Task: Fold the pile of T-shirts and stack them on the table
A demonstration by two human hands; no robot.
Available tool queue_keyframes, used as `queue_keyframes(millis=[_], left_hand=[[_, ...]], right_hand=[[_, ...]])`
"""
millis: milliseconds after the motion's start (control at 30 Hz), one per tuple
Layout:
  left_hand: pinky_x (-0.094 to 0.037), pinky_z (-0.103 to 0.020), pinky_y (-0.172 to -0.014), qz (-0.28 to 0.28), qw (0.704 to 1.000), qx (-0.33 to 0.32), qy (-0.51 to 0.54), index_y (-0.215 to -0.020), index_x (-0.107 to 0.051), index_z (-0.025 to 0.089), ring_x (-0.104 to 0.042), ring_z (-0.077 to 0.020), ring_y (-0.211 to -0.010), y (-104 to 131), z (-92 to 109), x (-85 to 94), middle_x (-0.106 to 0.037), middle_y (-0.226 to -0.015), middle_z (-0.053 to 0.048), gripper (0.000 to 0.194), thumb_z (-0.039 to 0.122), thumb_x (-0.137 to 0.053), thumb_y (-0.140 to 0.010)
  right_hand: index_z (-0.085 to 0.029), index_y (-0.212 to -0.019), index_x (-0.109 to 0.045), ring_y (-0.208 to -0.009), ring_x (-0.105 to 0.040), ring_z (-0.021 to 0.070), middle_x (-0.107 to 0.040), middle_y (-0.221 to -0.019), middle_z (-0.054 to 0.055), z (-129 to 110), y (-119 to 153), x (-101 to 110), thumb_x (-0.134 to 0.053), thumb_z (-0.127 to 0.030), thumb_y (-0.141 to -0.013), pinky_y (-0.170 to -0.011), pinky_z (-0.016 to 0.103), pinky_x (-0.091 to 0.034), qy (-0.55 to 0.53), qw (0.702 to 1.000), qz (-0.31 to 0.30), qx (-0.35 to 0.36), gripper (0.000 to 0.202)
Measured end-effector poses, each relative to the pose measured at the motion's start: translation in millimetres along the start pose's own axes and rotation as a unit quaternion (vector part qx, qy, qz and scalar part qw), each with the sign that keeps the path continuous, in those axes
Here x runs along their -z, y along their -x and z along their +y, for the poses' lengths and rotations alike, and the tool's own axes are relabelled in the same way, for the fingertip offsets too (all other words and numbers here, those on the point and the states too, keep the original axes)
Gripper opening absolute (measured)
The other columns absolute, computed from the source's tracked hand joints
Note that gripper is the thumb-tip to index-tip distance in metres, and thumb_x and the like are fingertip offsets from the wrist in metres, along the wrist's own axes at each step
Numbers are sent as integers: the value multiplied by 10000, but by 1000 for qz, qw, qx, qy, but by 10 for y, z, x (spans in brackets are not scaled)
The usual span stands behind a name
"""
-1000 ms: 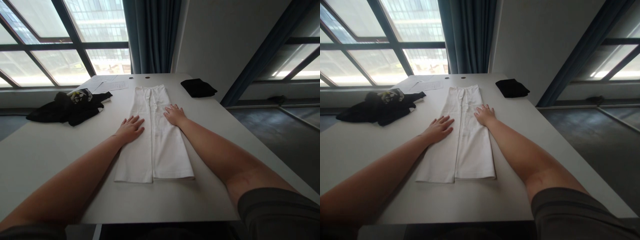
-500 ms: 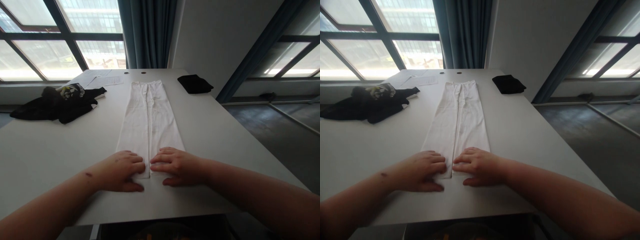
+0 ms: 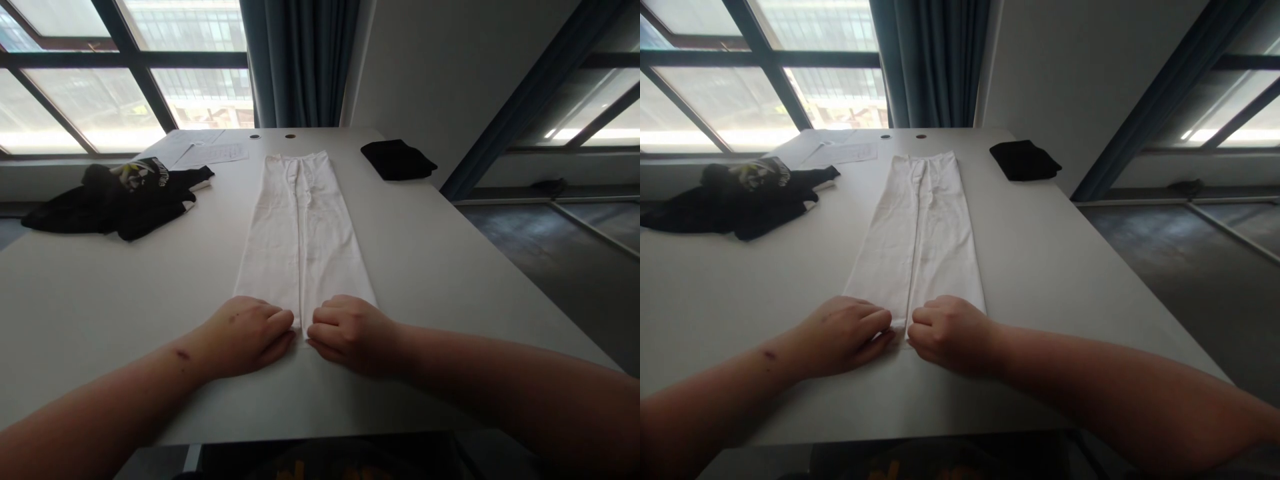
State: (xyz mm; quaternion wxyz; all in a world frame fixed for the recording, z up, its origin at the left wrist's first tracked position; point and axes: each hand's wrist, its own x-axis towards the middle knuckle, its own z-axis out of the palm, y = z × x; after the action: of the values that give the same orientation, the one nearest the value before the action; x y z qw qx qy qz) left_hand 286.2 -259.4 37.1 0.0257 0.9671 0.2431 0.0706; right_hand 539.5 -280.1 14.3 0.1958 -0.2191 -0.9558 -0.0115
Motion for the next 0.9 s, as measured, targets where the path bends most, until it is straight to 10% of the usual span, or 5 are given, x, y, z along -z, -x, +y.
queue_keyframes(millis=[333, 567, 800, 900], left_hand=[[-523, -337, -761, -79, 991, -58, 88, -993, -641, 225, -690, -228, -861, -49, -42, 10, -708, -952, -40, 220, 444, -640, -1010], [-493, -303, -1010, -122, 965, -50, 226, -1243, -717, 336, -672, -201, -1113, 79, -272, 306, -704, -1229, -26, 282, 236, -671, -982], [-476, -228, -616, -138, 958, 94, 233, -856, -691, 241, -601, -131, -634, 314, -743, 362, -618, -707, 38, 156, 378, -722, -924], [-528, -232, -734, -123, 963, 102, 218, -943, -736, 256, -677, -152, -786, 354, -880, 332, -712, -889, -3, 109, 325, -652, -957]], right_hand=[[-190, -963, -724, -802, -588, 190, -674, -892, 49, 152, 47, 85, -653, -227, -990, -791, 331, -474, -111, 990, -82, 9, 85], [-268, -1253, -778, -895, -659, 187, -711, -1033, 50, 364, 176, 464, -795, -167, -867, -827, 318, -505, -200, 959, -197, -42, 400], [-341, -1345, -750, -1236, -692, 255, -690, -1406, 50, 700, 483, 845, -719, -170, -895, -1043, 371, -556, -263, 920, -248, -150, 482], [-391, -1355, -741, -1384, -612, 278, -610, -1539, 20, 790, 607, 798, -644, -106, -904, -1108, 412, -543, -267, 921, -235, -158, 542]])
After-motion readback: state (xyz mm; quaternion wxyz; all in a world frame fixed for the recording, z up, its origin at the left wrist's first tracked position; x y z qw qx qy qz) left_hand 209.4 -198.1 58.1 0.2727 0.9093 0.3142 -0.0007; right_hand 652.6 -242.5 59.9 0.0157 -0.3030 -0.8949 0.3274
